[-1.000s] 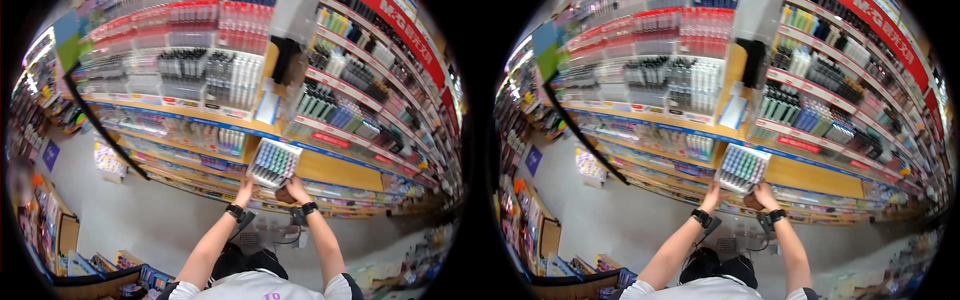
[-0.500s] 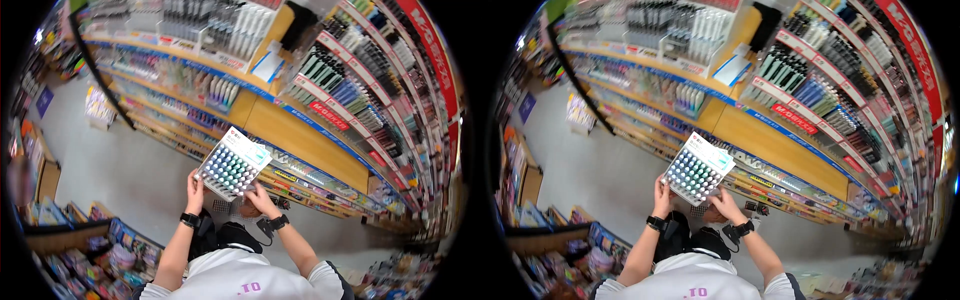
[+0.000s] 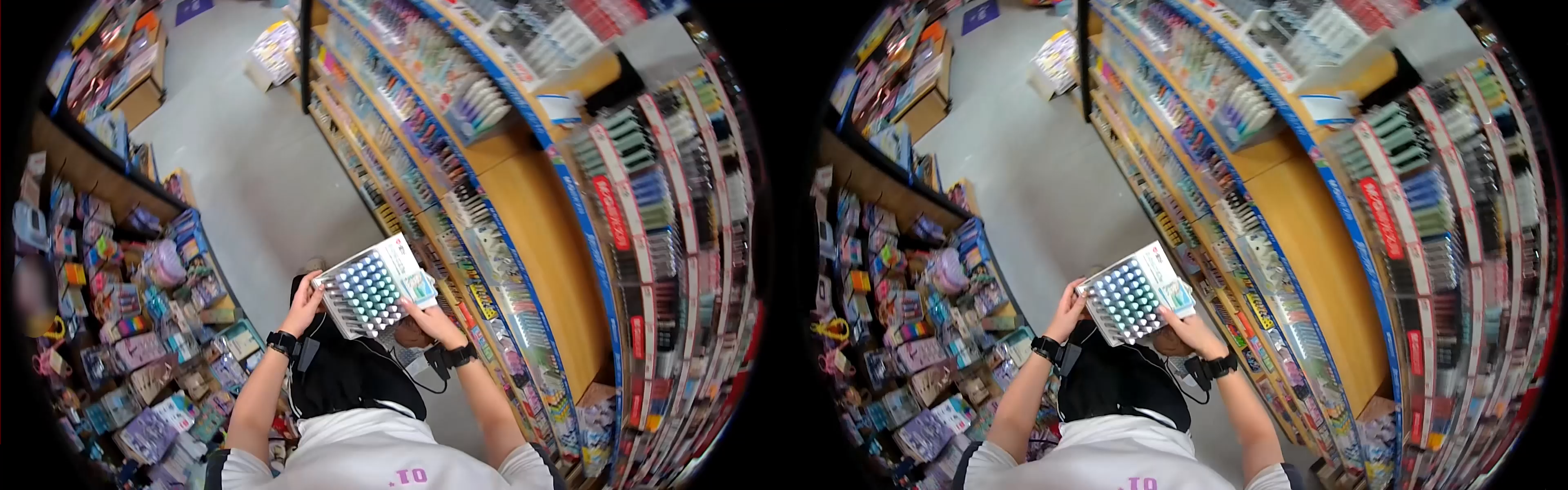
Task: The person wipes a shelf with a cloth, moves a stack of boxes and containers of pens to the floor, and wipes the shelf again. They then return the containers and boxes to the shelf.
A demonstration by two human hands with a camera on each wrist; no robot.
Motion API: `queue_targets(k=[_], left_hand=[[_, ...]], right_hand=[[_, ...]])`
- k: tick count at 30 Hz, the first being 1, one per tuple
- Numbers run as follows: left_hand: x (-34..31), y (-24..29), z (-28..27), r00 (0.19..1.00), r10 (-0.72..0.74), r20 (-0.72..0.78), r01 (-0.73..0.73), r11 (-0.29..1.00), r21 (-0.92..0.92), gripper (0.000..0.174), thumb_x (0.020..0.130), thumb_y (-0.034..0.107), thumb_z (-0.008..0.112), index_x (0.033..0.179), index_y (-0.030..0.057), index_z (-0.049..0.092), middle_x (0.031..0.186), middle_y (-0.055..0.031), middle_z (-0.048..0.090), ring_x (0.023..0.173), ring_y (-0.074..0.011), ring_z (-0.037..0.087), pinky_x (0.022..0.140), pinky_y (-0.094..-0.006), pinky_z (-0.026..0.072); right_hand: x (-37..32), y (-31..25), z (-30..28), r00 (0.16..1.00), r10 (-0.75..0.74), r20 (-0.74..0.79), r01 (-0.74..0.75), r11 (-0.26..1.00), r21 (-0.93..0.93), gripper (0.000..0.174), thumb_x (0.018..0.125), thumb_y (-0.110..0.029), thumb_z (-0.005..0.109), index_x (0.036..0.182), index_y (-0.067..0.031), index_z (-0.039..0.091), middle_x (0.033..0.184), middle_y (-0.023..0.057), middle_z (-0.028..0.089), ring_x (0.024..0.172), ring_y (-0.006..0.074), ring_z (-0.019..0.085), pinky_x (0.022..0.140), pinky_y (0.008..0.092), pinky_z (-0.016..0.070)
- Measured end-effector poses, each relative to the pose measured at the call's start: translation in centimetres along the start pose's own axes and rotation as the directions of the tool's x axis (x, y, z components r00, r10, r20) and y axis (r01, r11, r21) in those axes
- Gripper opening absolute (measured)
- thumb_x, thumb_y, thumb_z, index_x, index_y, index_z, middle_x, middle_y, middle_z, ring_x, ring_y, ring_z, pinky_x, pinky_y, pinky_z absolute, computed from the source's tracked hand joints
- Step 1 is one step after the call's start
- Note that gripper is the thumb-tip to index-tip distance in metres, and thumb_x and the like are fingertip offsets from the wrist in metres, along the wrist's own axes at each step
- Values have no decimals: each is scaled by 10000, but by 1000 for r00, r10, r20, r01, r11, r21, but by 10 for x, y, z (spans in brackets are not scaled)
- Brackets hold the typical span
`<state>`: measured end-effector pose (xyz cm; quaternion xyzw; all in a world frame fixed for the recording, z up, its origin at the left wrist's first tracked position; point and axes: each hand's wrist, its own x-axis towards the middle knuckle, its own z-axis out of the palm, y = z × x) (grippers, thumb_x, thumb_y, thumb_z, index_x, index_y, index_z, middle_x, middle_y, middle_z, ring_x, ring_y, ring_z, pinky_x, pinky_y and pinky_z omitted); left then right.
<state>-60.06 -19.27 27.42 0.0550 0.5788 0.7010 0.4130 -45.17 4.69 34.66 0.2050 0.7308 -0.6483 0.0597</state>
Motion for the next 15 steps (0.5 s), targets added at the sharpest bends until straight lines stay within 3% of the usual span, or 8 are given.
queue_targets(k=[1,3,5,6,9,12,14,15], left_hand=[[-7,-13,-4,1000,-16,-14,15,999,-28,405,935,231,452,1294,109,309,1026,-29,551,877,-103,551,714,-279,492],[-18,-42,-11,988,-119,-101,111,991,-77,394,934,227,452,1277,107,298,1061,-46,561,898,-119,559,720,-300,494],[-20,-67,-19,950,-247,-192,220,964,-151,385,933,238,454,1257,92,305,1064,-51,564,911,-128,560,721,-306,495],[-18,-77,-27,923,-347,-163,325,934,-152,474,927,290,460,1292,77,246,1130,-94,528,984,-177,559,781,-333,477],[-2,-119,-49,861,-484,-157,404,838,-367,423,917,253,454,1260,59,301,1148,-84,505,1023,-198,535,809,-348,465],[36,-164,-78,803,-540,-253,438,822,-363,366,881,237,438,1201,65,394,1104,-68,526,982,-182,544,805,-350,467],[66,-211,-103,756,-581,-302,467,801,-374,398,843,214,415,1219,82,405,1111,-59,527,959,-154,534,786,-336,470],[81,-236,-119,768,-568,-298,459,811,-364,408,858,278,400,1217,83,414,1107,-47,532,976,-154,522,800,-327,454]], right_hand=[[-3,10,4,995,95,44,-88,986,-140,479,911,-337,468,1218,29,440,1214,114,512,1132,188,460,955,279,343],[-9,23,18,971,214,106,-195,967,-163,507,922,-383,420,1209,33,441,1195,124,519,1104,200,479,946,285,355],[-8,47,33,935,335,112,-322,939,-125,462,934,-345,421,1179,42,476,1177,116,532,1101,208,478,943,293,349],[-4,47,43,920,378,106,-382,924,27,462,935,-355,415,1165,39,487,1159,116,540,1074,207,493,934,299,359],[14,122,63,895,431,115,-425,902,-68,435,936,-344,419,1151,24,504,1126,113,561,1051,204,510,906,303,384],[49,184,91,919,392,40,-387,916,-104,470,918,-420,407,1056,1,560,929,148,626,870,223,592,773,321,449],[83,223,102,891,447,79,-431,888,-159,453,910,-424,421,1019,-19,592,843,168,636,793,286,603,716,341,451],[108,234,107,891,448,82,-428,885,-186,449,906,-425,427,999,-23,603,806,181,634,767,310,604,694,350,452]])
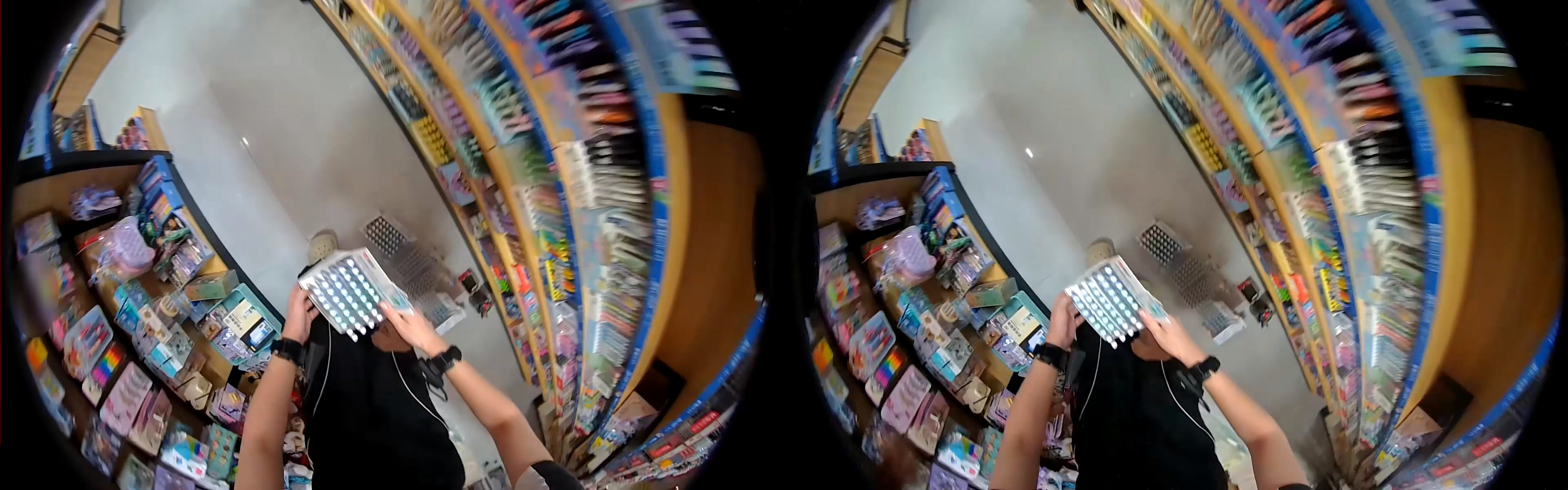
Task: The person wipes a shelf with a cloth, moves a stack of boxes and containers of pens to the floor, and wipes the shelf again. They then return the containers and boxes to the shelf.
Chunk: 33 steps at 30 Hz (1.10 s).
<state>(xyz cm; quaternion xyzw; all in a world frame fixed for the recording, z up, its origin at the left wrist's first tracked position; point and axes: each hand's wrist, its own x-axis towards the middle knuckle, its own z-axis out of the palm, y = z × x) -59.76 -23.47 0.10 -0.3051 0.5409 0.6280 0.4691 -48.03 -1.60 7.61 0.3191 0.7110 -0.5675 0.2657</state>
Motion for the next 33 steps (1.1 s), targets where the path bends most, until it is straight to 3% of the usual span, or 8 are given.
queue_targets(k=[8,10,15,19,25,28,30,33], left_hand=[[256,-28,-46,998,-38,-42,36,998,-45,601,879,573,246,1377,239,207,1301,-65,438,1124,-226,460,886,-411,348],[324,-46,-61,1000,-26,-3,26,996,-88,627,876,588,247,1380,219,200,1319,-79,420,1145,-241,446,920,-450,329],[421,-74,-65,998,-53,-17,54,996,69,616,898,554,233,1357,146,271,1328,-148,372,1165,-273,414,979,-407,313],[464,-103,-70,999,-35,-41,39,994,103,643,901,539,252,1367,95,263,1342,-179,335,1153,-275,421,974,-348,338],[420,-92,-51,973,-62,-222,75,996,52,649,910,476,361,1366,36,223,1370,-197,282,1174,-270,405,956,-314,382],[372,-73,-77,994,-36,-104,55,981,184,561,919,387,412,1321,12,300,1270,-182,421,1087,-244,490,896,-302,431],[328,-68,-110,997,64,31,-70,805,589,434,924,280,439,1248,-6,401,1126,-147,537,989,-209,555,855,-293,457],[223,-37,-112,970,237,51,-190,614,766,304,919,212,448,1120,-3,526,861,-71,596,765,-125,542,692,-251,450]], right_hand=[[260,113,49,995,-59,-82,57,998,-26,392,875,-370,504,1015,-15,594,933,233,602,858,364,573,712,368,448],[317,142,52,989,-127,-80,139,976,168,389,862,-355,527,1020,-4,585,931,234,603,874,364,572,726,362,449],[397,198,54,990,49,-135,-14,969,247,415,833,-341,579,1015,32,587,871,144,637,800,230,590,726,311,445],[408,200,58,922,374,-96,-280,818,502,383,822,-299,603,1060,1,583,942,77,610,819,150,560,720,281,440],[391,211,77,869,477,-131,-197,576,793,381,841,-265,562,1070,39,532,997,111,573,901,174,532,762,312,431],[339,174,70,892,451,-41,-156,391,907,416,891,-321,498,1139,13,500,1087,104,540,932,180,511,800,299,418],[291,136,67,869,475,-138,-114,464,878,356,896,-334,478,1058,-26,555,1022,83,606,912,208,595,803,331,473],[207,94,62,807,589,30,-239,281,929,474,874,-452,475,1082,-30,540,994,101,612,871,224,615,740,356,508]])
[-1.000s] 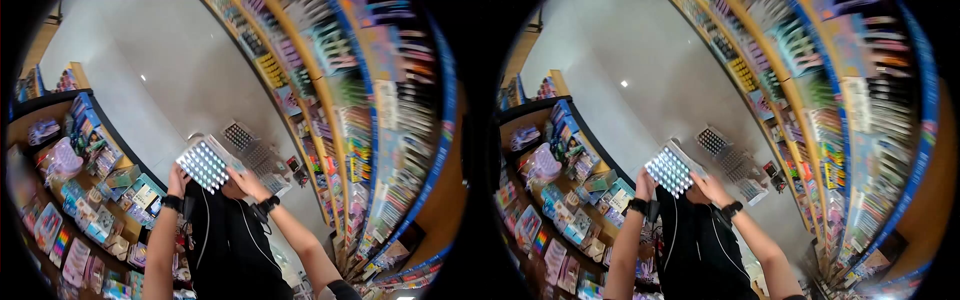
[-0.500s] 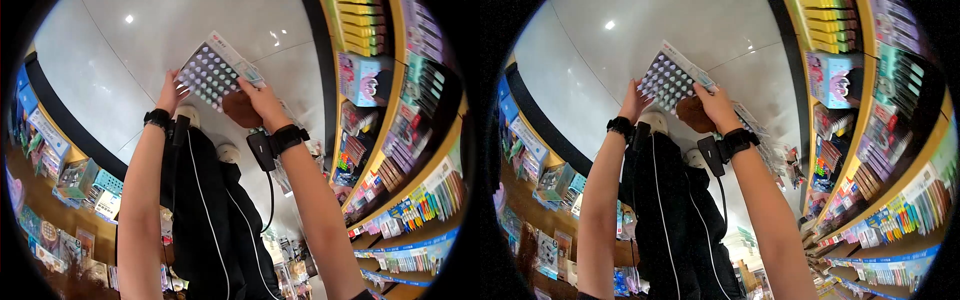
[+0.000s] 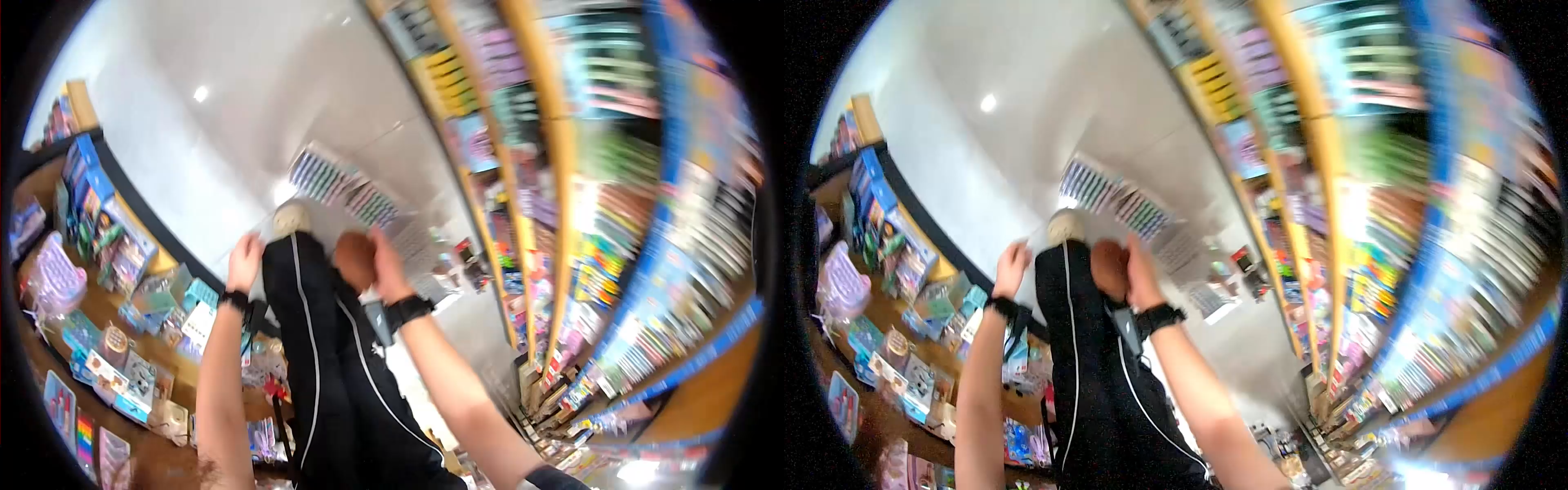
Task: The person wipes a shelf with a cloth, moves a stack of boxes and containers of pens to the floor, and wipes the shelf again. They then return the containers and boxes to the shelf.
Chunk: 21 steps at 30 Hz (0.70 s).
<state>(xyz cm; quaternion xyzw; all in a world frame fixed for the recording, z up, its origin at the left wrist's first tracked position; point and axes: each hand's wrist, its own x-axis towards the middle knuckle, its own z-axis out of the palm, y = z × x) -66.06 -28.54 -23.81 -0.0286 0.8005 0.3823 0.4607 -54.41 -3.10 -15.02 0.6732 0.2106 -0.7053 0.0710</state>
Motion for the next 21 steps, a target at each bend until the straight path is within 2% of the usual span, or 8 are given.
queue_targets(k=[6,9,10,12,16,18,20,21], left_hand=[[-145,71,-59,997,-19,-74,-12,920,-393,227,924,189,430,1018,28,560,781,-6,558,656,-78,511,588,-211,436],[-173,91,-66,990,-19,-141,-59,848,-527,216,919,182,410,1022,27,521,793,-19,567,628,-93,521,538,-219,442],[-199,128,-76,1000,-6,-11,-2,810,-586,207,914,157,386,1046,39,494,790,-38,572,595,-99,524,503,-226,438],[-217,172,-80,998,-51,29,58,889,-455,211,908,125,352,1063,67,482,785,-64,577,574,-109,526,488,-236,442],[-232,232,-93,961,203,187,-166,966,-197,198,893,84,388,1056,36,489,826,-78,590,642,-125,556,564,-254,472],[-243,274,-101,929,291,227,-264,954,-141,190,889,79,406,1049,27,496,856,-82,596,681,-130,564,605,-263,478],[-259,306,-108,902,361,236,-331,930,-157,184,888,81,426,1045,24,503,880,-85,600,713,-132,567,639,-265,477],[-263,308,-114,893,388,229,-362,921,-147,190,894,96,431,1056,23,500,891,-86,601,733,-138,574,647,-263,477]], right_hand=[[-205,-16,-67,1000,-23,-1,22,950,-310,789,862,-590,372,1322,48,315,1384,168,319,1281,253,284,1044,348,210],[-285,-49,-109,966,-245,-86,207,925,-320,794,831,-621,411,1221,68,453,1257,173,472,1174,248,416,984,348,297],[-313,-68,-118,922,-365,-129,331,916,-226,752,825,-607,440,1171,59,494,1196,154,512,1114,230,453,947,338,330],[-385,-112,-135,806,-564,-181,538,825,-174,607,835,-510,496,1140,14,526,1138,108,545,1047,180,486,914,313,366],[-480,-211,-171,352,-871,-343,883,431,-188,301,818,-270,617,961,-6,592,875,56,620,821,153,555,754,276,436],[-476,-267,-195,-125,-879,-459,831,160,-532,300,839,-253,605,975,12,572,826,77,594,769,145,527,706,268,432],[-480,-318,-184,-417,-791,-447,774,-51,-631,301,862,-216,564,1048,20,542,971,147,590,907,230,558,777,311,432],[-467,-340,-177,-388,-798,-461,819,-69,-569,284,855,-199,553,1040,16,556,959,171,600,918,256,573,799,324,434]])
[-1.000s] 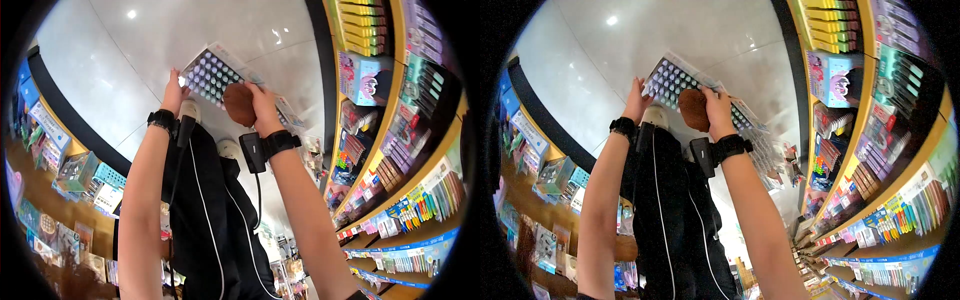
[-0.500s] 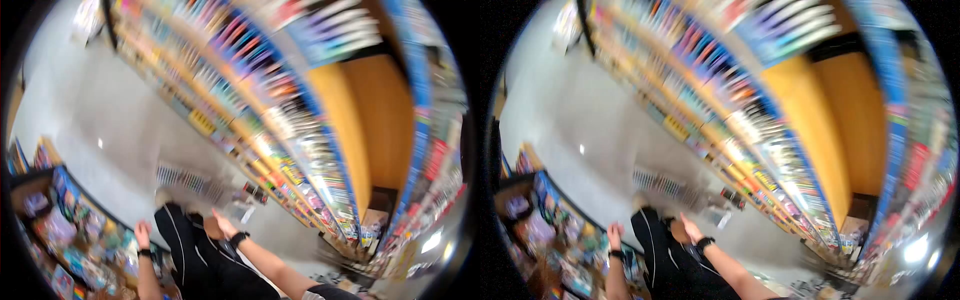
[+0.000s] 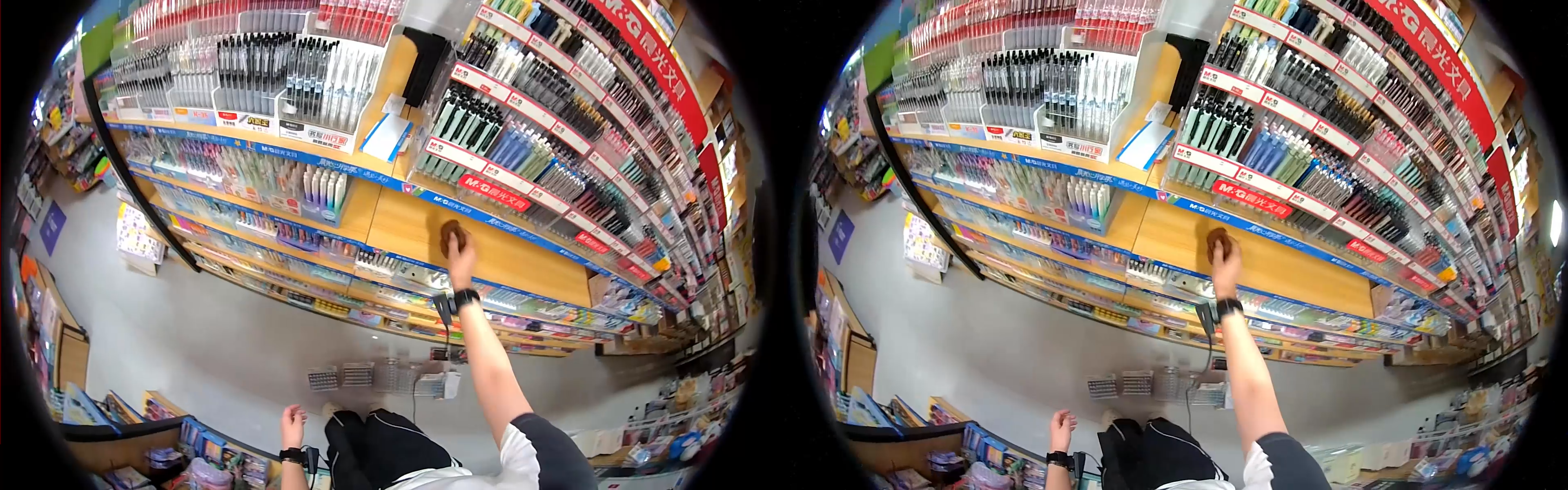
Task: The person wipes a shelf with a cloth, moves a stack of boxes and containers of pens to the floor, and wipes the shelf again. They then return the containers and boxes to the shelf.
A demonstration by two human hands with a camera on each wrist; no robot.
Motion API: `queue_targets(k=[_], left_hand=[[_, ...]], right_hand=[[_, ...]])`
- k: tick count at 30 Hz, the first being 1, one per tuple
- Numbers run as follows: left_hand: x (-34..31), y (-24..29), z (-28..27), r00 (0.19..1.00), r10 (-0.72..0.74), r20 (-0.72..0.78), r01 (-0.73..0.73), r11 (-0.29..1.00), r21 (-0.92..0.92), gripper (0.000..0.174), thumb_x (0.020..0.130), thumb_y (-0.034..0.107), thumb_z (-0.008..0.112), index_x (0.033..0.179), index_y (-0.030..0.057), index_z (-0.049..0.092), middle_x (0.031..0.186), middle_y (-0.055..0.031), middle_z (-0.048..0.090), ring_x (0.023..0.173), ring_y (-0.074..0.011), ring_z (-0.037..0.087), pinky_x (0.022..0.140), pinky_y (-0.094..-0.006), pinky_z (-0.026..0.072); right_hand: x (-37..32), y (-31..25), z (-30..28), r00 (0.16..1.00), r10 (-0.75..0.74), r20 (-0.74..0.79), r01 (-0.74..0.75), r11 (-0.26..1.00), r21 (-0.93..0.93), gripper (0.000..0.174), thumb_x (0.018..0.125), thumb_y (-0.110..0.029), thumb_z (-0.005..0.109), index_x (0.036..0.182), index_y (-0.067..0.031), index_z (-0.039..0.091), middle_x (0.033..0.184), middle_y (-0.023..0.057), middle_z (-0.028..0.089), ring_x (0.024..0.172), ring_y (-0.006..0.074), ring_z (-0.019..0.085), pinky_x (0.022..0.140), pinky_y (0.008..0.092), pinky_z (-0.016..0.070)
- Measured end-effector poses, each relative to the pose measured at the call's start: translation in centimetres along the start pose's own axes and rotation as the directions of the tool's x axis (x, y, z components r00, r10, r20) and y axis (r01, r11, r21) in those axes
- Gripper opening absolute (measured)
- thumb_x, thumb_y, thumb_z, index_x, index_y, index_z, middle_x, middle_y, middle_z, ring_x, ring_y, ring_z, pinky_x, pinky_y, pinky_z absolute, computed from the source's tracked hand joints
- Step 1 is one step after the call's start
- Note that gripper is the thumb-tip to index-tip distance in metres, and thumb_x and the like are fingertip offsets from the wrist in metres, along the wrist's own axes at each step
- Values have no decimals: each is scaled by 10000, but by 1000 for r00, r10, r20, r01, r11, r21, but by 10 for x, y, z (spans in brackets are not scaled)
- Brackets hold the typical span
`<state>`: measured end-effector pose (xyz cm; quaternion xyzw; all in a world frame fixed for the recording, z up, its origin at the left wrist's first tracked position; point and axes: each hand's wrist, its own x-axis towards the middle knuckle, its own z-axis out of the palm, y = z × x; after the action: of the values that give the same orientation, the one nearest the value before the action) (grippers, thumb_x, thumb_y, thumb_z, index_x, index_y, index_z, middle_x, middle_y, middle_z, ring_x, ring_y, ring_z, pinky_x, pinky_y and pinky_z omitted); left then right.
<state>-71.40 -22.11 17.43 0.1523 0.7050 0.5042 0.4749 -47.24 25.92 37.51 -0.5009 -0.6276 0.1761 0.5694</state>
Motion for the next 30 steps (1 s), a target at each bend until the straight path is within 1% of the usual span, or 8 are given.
queue_targets(k=[6,9,16,22,23,26,29,30], left_hand=[[-36,16,-36,999,-5,-54,5,1000,2,212,910,130,450,1097,35,479,947,-93,597,784,-154,587,661,-250,471],[-60,8,-49,995,-76,-70,76,997,-11,217,909,127,437,1104,38,470,949,-90,592,773,-153,583,654,-242,468],[-73,-8,-48,973,-223,-52,216,970,-114,221,904,110,424,1103,24,464,941,-97,585,756,-157,572,641,-245,468],[-65,-89,-28,957,-287,33,289,951,-107,324,876,126,469,1179,14,458,965,-122,589,826,-199,569,715,-310,486],[-72,-91,-26,953,-295,66,298,954,-41,401,873,157,485,1243,10,438,1011,-134,580,888,-221,562,758,-334,488],[-78,-46,7,978,-184,99,161,965,206,344,905,209,458,1180,6,502,904,-113,615,812,-186,569,713,-302,474],[-73,-66,42,961,-268,71,259,958,122,255,903,195,448,1094,58,547,878,-112,632,791,-185,582,730,-306,463],[-71,-75,54,956,-287,62,275,950,146,234,896,174,454,1081,66,550,881,-116,634,804,-192,587,734,-315,465]], right_hand=[[-38,-54,156,922,-226,314,234,972,14,208,784,-141,528,928,-18,613,881,192,606,850,360,564,776,399,449],[-64,-68,198,910,-269,314,383,837,-391,202,769,-123,546,954,-77,610,991,113,581,994,294,512,850,432,390],[-35,-22,80,887,-104,450,328,828,-454,289,748,-80,533,1030,-87,595,1092,160,559,1026,332,513,902,405,396],[6,126,-170,995,62,81,30,583,-812,307,794,-132,500,1086,-82,579,1005,170,597,921,360,558,808,412,456],[13,70,-166,950,226,215,63,534,-843,285,796,-144,486,1053,-55,574,1025,202,569,931,369,545,798,434,454],[19,131,-134,966,193,172,56,495,-867,279,802,-156,480,1039,-33,561,1060,220,538,943,377,534,819,446,442],[21,85,-39,861,215,461,286,545,-788,378,837,-172,434,1187,-36,476,1182,218,488,1092,374,446,882,488,387],[18,48,3,782,-115,613,549,594,-588,368,828,-158,443,1173,-36,478,1192,212,478,1098,363,442,878,493,383]])
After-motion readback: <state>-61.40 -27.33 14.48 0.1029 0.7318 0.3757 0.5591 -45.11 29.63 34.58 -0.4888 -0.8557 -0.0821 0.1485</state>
